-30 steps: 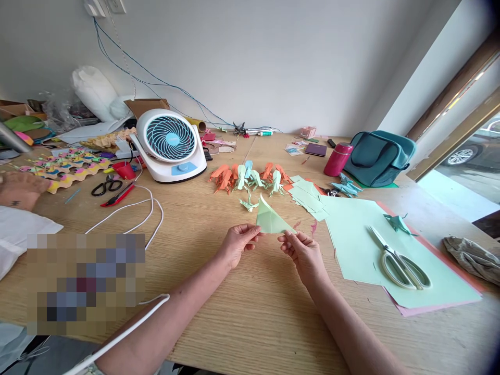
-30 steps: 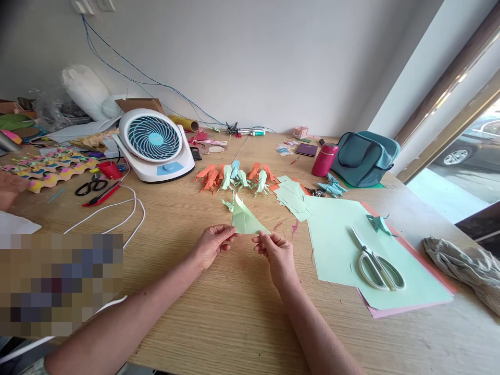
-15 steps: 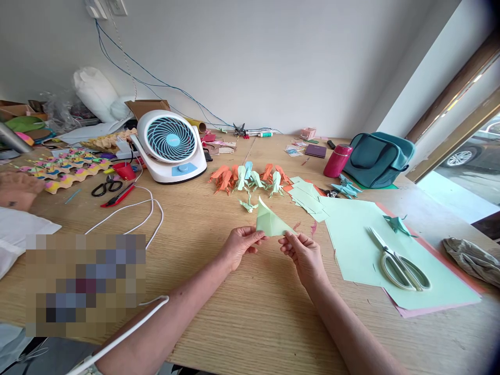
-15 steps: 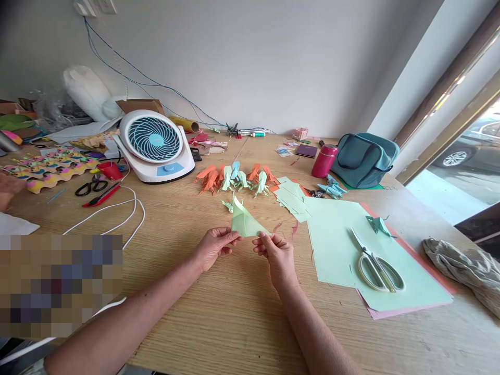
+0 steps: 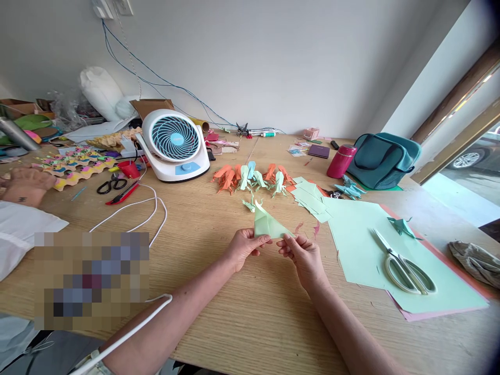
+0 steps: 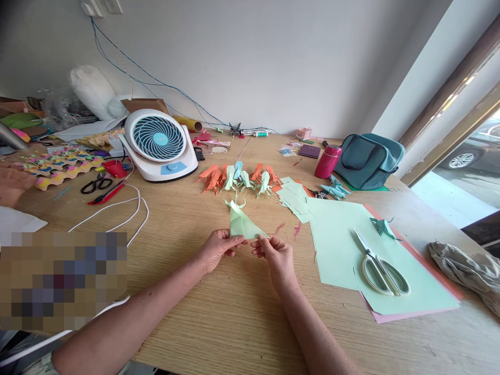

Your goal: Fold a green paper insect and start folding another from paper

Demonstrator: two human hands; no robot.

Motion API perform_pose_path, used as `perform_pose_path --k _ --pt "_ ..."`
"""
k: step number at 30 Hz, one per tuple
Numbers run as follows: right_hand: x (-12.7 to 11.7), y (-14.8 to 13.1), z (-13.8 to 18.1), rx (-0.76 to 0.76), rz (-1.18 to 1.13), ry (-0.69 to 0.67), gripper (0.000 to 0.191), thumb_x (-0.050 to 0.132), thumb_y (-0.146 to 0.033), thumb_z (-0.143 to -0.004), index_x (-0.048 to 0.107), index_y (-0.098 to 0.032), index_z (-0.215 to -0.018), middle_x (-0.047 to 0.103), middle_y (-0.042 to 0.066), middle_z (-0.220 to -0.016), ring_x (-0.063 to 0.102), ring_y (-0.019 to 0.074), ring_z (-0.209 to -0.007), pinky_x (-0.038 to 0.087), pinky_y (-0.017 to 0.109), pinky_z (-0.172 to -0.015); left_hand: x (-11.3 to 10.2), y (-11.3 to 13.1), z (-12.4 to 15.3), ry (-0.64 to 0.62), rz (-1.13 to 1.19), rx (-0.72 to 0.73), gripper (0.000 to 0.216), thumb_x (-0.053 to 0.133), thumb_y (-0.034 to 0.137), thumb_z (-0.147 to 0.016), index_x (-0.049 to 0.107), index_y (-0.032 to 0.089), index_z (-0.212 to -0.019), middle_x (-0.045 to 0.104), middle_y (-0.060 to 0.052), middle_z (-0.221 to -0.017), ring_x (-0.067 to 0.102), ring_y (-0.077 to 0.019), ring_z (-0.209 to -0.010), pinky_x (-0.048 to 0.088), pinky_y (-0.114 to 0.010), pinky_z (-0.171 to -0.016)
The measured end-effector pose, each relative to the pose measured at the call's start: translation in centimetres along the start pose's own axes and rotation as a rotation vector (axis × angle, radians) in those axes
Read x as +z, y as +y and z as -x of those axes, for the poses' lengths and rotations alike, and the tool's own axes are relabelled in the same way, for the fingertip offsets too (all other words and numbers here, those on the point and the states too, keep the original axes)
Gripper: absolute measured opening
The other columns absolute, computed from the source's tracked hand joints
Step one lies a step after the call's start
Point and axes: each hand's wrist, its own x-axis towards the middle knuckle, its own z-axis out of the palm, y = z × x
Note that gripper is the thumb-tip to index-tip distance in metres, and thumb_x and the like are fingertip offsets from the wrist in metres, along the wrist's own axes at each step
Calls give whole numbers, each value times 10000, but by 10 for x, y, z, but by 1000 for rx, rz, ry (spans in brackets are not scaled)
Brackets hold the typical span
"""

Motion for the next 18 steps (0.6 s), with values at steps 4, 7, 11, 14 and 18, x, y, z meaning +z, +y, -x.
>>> perform_pose_path --k 4,7,11,14,18 --pt "0 1 0 -3 -10 8 338 855 -474 -664 713 -166 -671 743 65 -702 617 143 -552 469 275 -553 0 -3 -1 9 4 13 473 897 490 -510 729 114 -743 734 -94 -767 526 -105 -636 368 -196 -493" --pt "0 2 1 -12 -13 18 319 852 -457 -675 714 -170 -673 743 56 -699 609 133 -548 465 266 -557 1 -3 1 -3 8 5 480 896 491 -511 734 114 -759 740 -97 -788 538 -116 -659 382 -205 -502" --pt "2 5 0 -13 7 2 340 846 -474 -672 701 -168 -644 742 58 -679 592 126 -523 457 265 -550 3 -3 4 -17 -1 -4 492 898 463 -506 757 110 -817 733 -90 -775 550 -129 -674 371 -212 -499" --pt "4 7 0 -16 29 -25 350 833 -490 -678 699 -169 -640 738 56 -669 585 123 -516 455 262 -550 5 -5 4 15 11 27 480 890 446 -509 766 110 -829 721 -77 -736 568 -142 -677 360 -217 -493" --pt "6 9 0 -30 75 -54 339 817 -495 -685 719 -172 -653 738 54 -680 572 118 -521 452 260 -552 6 -7 4 6 30 76 447 875 441 -538 770 108 -817 721 -78 -722 573 -138 -654 352 -216 -491"
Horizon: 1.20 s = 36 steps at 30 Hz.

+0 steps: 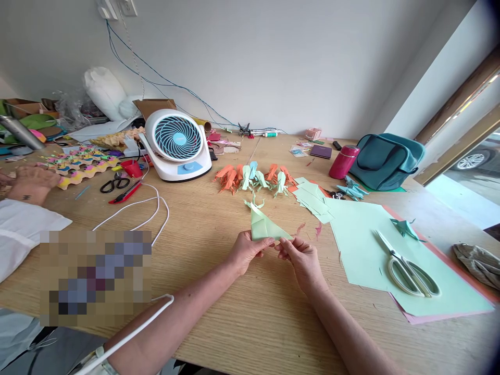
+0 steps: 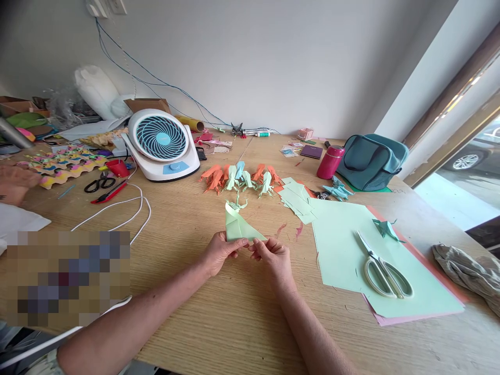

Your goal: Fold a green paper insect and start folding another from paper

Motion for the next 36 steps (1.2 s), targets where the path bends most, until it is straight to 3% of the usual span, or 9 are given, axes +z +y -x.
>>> perform_pose_path --k 6,15,23,29,36 --pt "4 1 0 14 31 -12 343 814 -496 -673 737 -164 -637 735 65 -673 562 122 -513 450 265 -544 2 0 2 -10 -26 -4 450 874 476 -545 767 106 -778 709 -71 -691 564 -126 -630 345 -207 -494" --pt "1 -3 1 42 35 86 362 828 -502 -654 689 -172 -601 703 45 -620 544 122 -515 449 265 -547 0 4 3 -27 -84 -22 498 887 503 -532 769 112 -817 738 -95 -771 600 -150 -695 401 -210 -510" --pt "2 -9 2 38 47 90 383 843 -517 -616 681 -171 -585 700 51 -613 538 124 -511 448 273 -542 -2 5 -1 -9 -54 -11 498 905 518 -481 720 114 -707 720 -62 -674 515 -84 -525 397 -217 -503" --pt "-6 -9 -1 -9 66 123 377 840 -519 -635 682 -178 -599 701 49 -620 540 129 -521 444 276 -556 -9 12 -3 -113 -107 -41 476 876 539 -554 742 127 -751 752 -98 -816 603 -133 -680 455 -222 -555" --pt "-8 -9 -2 -45 104 91 380 817 -533 -658 674 -188 -587 698 58 -610 542 146 -516 438 295 -552 -10 11 -5 -56 -84 -42 486 891 543 -516 724 119 -683 737 -77 -716 557 -93 -566 439 -229 -563"
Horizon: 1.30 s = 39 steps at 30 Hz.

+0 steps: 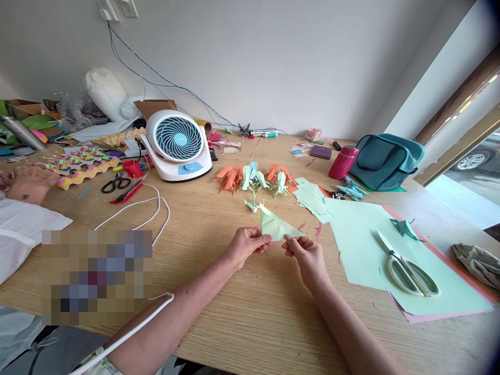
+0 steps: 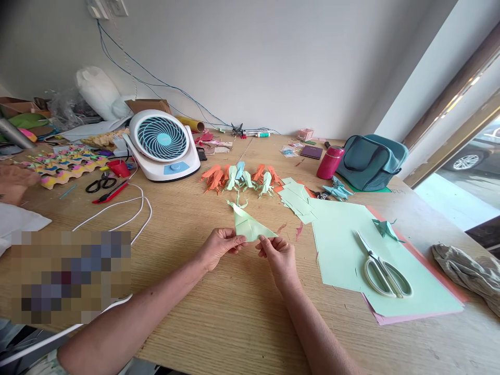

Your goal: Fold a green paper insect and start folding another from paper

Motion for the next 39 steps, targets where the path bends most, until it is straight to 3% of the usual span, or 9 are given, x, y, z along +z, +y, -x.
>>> perform_pose_path --k 5,9,14,20,25,33,39 --pt "-4 0 -2 3 -9 27 369 823 -522 -659 684 -183 -615 708 55 -625 550 141 -524 439 290 -557 -5 7 -1 -58 0 -22 505 906 527 -498 753 121 -757 748 -93 -811 652 -152 -690 475 -240 -581" --pt "-5 -1 -3 1 -14 24 371 827 -518 -658 688 -177 -619 712 57 -629 553 136 -528 442 284 -557 -6 8 -2 -14 13 16 484 904 531 -499 725 120 -683 716 -55 -704 623 -120 -641 467 -227 -596" --pt "-4 -2 -2 -23 3 21 382 818 -532 -663 679 -181 -606 708 64 -620 552 145 -522 453 290 -549 -5 6 -2 -18 16 21 494 908 523 -492 731 123 -722 722 -68 -760 644 -152 -698 485 -242 -596" --pt "-4 -1 -2 -38 36 0 382 808 -534 -677 684 -182 -593 702 68 -609 560 150 -522 467 288 -540 -4 5 -2 3 23 62 467 904 517 -502 669 127 -607 667 -32 -673 607 -125 -660 467 -220 -587" --pt "-4 0 -2 -58 38 -3 390 807 -547 -674 678 -188 -594 709 68 -613 565 153 -516 481 293 -535 -7 6 -3 -44 22 36 458 907 494 -513 731 129 -727 710 -64 -781 628 -159 -743 504 -248 -615" --pt "-2 1 -2 -68 59 -56 406 797 -572 -675 691 -186 -605 704 58 -599 556 141 -486 467 284 -514 -9 2 -5 -60 24 -10 492 928 465 -484 766 118 -793 738 -93 -815 647 -168 -733 501 -248 -592" --pt "-2 2 -2 -68 72 -77 402 799 -569 -679 701 -186 -604 703 56 -594 558 144 -487 468 284 -515 -4 -1 -5 -14 32 2 497 926 487 -471 759 106 -744 711 -71 -713 616 -141 -646 483 -244 -579"
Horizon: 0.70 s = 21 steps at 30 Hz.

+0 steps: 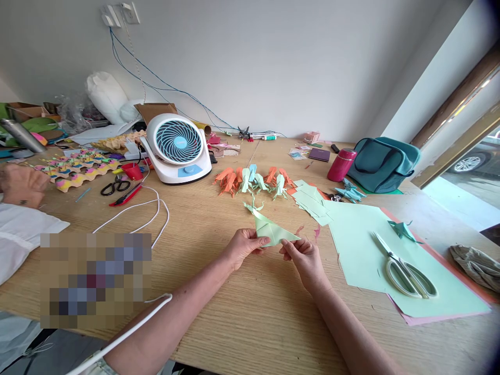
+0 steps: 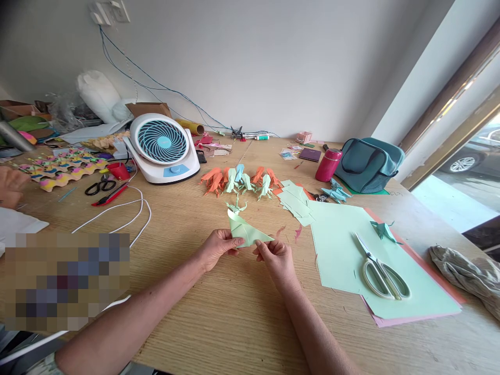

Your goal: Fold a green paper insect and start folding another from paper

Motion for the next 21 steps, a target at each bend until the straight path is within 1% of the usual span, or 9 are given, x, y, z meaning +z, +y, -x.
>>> perform_pose_path --k 6,12,19,21 --pt "-3 -1 -2 25 -5 -23 415 809 -576 -661 705 -180 -595 710 68 -606 566 144 -490 479 288 -522 0 1 0 0 5 7 495 931 483 -455 761 115 -739 724 -66 -726 614 -136 -648 483 -245 -591" --pt "-3 0 -4 30 -8 -7 405 809 -564 -667 694 -181 -608 702 57 -606 567 143 -499 474 285 -528 3 0 3 -30 -22 5 527 931 464 -473 774 129 -847 747 -82 -846 622 -157 -724 499 -244 -572" --pt "3 3 -1 20 -2 -46 371 799 -535 -677 671 -192 -619 694 41 -588 553 142 -481 465 284 -518 8 -8 5 -3 -30 18 497 924 443 -503 778 112 -844 745 -93 -780 631 -172 -717 435 -225 -540" --pt "3 3 -2 16 2 -61 372 790 -539 -684 666 -195 -619 696 42 -595 556 144 -486 467 284 -521 8 -9 3 0 -23 32 486 925 433 -500 775 102 -823 736 -91 -752 610 -157 -670 422 -230 -536"
